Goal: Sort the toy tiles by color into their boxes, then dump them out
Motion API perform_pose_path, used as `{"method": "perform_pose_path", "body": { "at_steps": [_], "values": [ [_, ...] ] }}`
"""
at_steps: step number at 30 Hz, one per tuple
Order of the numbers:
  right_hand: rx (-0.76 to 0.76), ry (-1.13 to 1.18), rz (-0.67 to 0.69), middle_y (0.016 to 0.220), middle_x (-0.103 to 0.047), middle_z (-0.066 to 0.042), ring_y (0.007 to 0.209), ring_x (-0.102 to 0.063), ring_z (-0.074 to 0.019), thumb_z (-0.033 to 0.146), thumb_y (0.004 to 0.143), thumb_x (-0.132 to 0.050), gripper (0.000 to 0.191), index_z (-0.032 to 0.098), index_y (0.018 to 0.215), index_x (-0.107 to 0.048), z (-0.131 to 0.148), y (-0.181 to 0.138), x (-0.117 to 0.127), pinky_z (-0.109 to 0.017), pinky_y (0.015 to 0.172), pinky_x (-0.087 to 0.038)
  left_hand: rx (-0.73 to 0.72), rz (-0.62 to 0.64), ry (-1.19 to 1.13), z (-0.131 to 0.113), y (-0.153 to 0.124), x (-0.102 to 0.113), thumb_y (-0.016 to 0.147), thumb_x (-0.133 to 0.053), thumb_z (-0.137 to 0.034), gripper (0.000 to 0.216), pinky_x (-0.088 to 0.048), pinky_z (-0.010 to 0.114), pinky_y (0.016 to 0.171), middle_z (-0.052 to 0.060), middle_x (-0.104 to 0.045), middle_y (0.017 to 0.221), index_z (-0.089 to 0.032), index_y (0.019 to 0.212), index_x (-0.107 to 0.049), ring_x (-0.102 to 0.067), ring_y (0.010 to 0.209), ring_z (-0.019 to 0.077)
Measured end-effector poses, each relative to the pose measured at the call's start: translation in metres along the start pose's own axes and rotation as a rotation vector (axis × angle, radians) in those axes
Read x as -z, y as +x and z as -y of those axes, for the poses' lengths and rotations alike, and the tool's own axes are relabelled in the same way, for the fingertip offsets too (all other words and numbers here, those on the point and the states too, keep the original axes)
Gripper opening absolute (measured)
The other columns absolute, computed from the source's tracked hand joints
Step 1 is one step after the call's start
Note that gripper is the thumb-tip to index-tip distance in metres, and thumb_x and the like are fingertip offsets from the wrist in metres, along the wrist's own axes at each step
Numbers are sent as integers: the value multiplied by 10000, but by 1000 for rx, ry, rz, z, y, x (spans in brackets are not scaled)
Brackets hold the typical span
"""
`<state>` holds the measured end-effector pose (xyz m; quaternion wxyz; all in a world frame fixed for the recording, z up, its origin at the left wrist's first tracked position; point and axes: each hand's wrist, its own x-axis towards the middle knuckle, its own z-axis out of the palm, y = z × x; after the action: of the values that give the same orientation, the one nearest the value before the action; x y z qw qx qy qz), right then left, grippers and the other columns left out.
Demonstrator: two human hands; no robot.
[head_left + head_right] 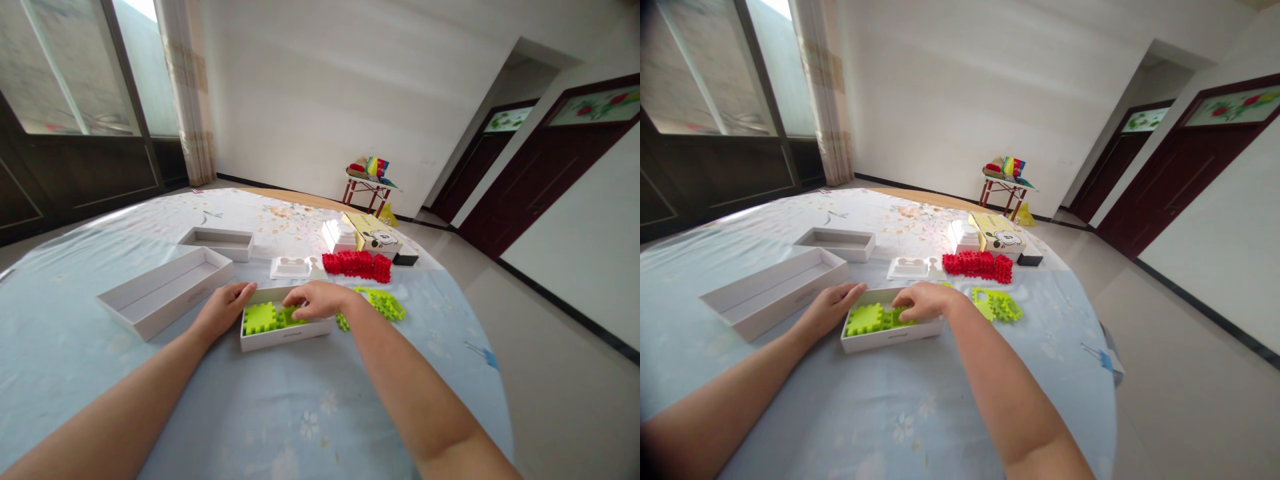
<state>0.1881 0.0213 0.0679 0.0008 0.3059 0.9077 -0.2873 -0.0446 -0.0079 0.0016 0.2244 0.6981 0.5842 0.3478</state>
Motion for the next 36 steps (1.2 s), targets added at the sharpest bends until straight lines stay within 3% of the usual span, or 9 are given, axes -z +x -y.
{"method": "perform_pose_path", "body": {
  "at_steps": [2,4,8,10,15,22,27,31,36],
  "values": [
    [1,83,-82,1066,-671,-55,916,-631,-157,208,757,-604,369,172,1124,-606,-3,-3,3,-228,775,-466,1,-15,-8,0,0,0,789,-404,-566,488,-358,220,525,-8,-574,577,-148,698,-636,-493,582,156],
    [-19,124,-264,1072,-667,-72,934,-628,-153,215,802,-557,344,162,1141,-591,-9,-8,10,-246,809,-467,-1,-26,-14,0,0,0,774,-417,-570,484,-356,218,515,-8,-573,568,-149,688,-639,-489,572,155],
    [-171,-20,-590,1022,-679,-73,920,-623,-159,144,822,-489,307,164,1103,-612,-27,-19,28,-276,822,-460,-12,-30,-14,1,1,1,757,-429,-569,474,-350,213,498,-11,-556,537,-152,654,-631,-480,555,151],
    [-243,-109,-556,988,-686,-74,894,-627,-170,108,778,-524,318,152,1075,-631,-38,-23,32,-272,806,-462,-22,-26,-3,1,1,1,762,-426,-561,468,-348,210,495,-15,-548,530,-154,644,-625,-475,547,146],
    [-344,-202,-293,1074,-664,-86,950,-618,-205,131,658,-660,442,153,1099,-633,-62,-27,22,-259,831,-456,-49,-16,23,2,2,4,767,-426,-553,458,-356,203,507,-16,-571,556,-160,657,-634,-487,555,143],
    [-353,-196,-219,1150,-624,-73,1039,-578,-243,279,631,-724,519,233,1138,-621,-76,-21,9,-280,883,-422,-46,-42,44,0,3,6,737,-454,-570,453,-381,202,528,-4,-619,586,-171,697,-663,-530,594,161],
    [-466,-260,-273,1130,-571,-122,1015,-552,-273,357,539,-793,607,193,1102,-639,-77,-26,12,-326,873,-417,-35,-47,51,1,3,6,734,-457,-581,457,-380,207,524,-6,-620,586,-176,695,-664,-535,595,167],
    [-415,-241,-376,997,-587,-72,936,-551,-217,333,530,-804,468,188,953,-668,-80,-33,13,-284,810,-420,-20,-36,44,3,4,5,730,-464,-586,457,-379,210,533,-4,-618,590,-175,720,-662,-532,614,172],
    [-356,-123,-457,789,-600,-6,730,-543,-135,247,683,-688,184,165,828,-608,-78,-48,9,-218,636,-384,-21,-5,59,9,4,3,777,-431,-556,446,-371,207,548,-9,-613,621,-168,729,-646,-529,622,160]
  ]
}}
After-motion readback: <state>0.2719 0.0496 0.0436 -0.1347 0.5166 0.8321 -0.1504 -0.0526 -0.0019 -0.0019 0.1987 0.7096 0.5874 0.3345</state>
